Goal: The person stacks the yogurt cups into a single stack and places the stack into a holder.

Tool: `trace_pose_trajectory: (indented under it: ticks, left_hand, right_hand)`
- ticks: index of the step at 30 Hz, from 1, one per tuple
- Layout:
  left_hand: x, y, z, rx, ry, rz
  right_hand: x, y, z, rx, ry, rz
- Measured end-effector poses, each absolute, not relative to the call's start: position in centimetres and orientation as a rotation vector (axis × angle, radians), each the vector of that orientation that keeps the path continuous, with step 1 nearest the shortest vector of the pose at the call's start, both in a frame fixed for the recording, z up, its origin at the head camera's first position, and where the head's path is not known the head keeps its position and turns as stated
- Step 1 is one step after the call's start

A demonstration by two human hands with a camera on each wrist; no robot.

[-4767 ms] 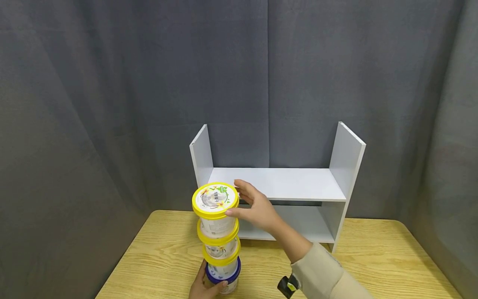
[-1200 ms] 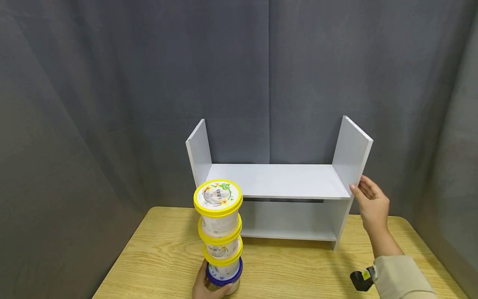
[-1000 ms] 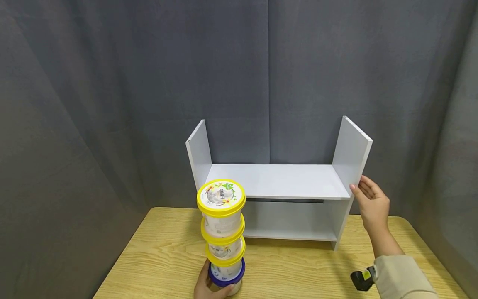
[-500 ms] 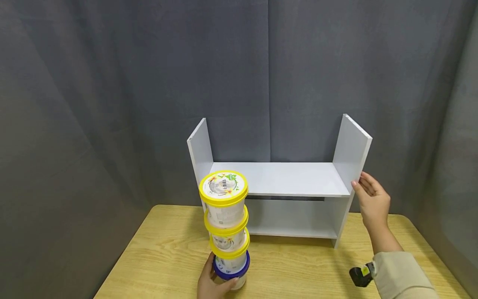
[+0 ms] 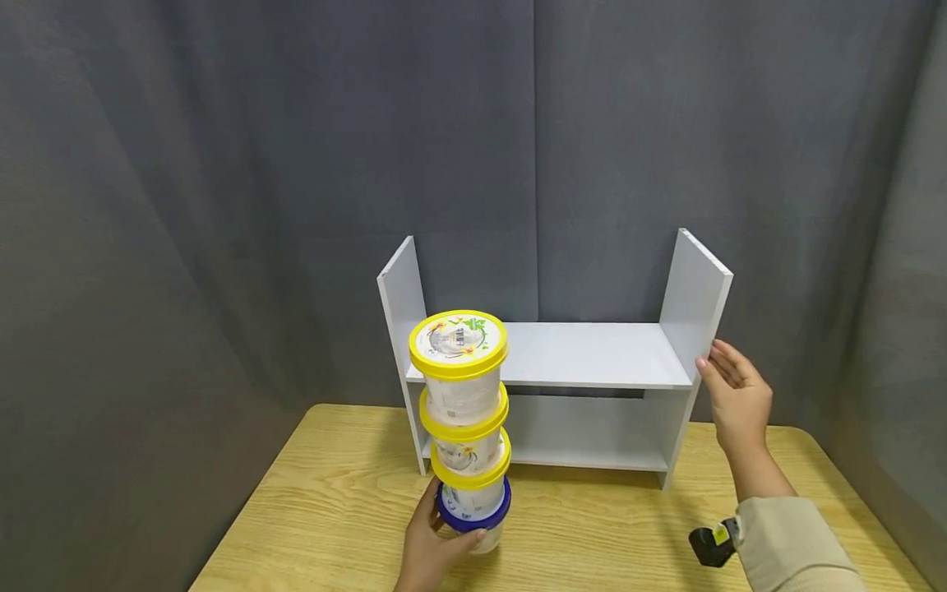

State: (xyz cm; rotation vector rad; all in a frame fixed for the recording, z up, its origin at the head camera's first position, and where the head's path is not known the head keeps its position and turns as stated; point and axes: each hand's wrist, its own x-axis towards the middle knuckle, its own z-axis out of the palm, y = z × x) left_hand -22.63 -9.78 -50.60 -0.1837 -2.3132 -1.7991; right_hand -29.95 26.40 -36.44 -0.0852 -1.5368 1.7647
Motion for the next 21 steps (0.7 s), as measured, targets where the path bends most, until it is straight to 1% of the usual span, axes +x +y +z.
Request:
trace_pose_trajectory:
  ticks: [10,16,21]
  left_hand:
    - [-24.3,-9.2,-48.2,-0.323,-2.268,-1.876]
    - [-25.3,-8.9,-45.7,-0.411,-2.239,-1.834]
    - [-26.0,-8.6,-43.5,-0.443,-2.251,-1.902]
  right_hand:
    - [-30.1,26.3,-36.4,-0.137,-1.604,1.744]
    - [-30.3,26.2,-36.5,-0.139,-1.587,1.780]
    - [-30.4,26.2,-36.4,-0.153,-1.568,1.794]
